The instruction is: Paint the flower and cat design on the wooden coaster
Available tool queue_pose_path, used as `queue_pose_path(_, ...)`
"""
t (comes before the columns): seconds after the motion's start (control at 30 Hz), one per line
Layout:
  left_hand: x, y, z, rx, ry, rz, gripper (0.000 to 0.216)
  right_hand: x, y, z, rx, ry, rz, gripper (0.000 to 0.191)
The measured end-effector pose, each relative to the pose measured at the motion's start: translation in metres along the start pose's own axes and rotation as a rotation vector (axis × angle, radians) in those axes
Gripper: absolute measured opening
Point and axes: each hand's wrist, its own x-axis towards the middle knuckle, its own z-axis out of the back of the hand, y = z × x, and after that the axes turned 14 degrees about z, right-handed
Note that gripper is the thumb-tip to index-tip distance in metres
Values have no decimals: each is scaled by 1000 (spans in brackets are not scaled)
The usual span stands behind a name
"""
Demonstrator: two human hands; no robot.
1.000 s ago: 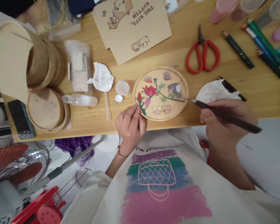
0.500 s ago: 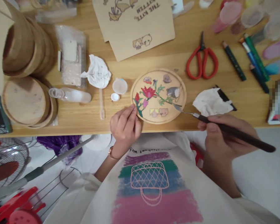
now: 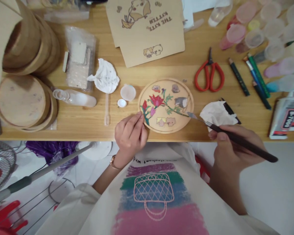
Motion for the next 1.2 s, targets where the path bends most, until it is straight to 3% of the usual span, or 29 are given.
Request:
queue_pose_path(0.13, 1, 0, 0, 16, -19, -29, 45, -2, -5, 0, -29, -28, 6, 20)
queue_pose_path(0.73, 2, 1, 0, 17, -36, -59, 44, -4, -14, 0, -149, 98, 49, 14)
queue_pose_path(1.2, 2, -2, 0, 21, -23, -30, 42, -2, -14, -8, -80, 43, 34, 14)
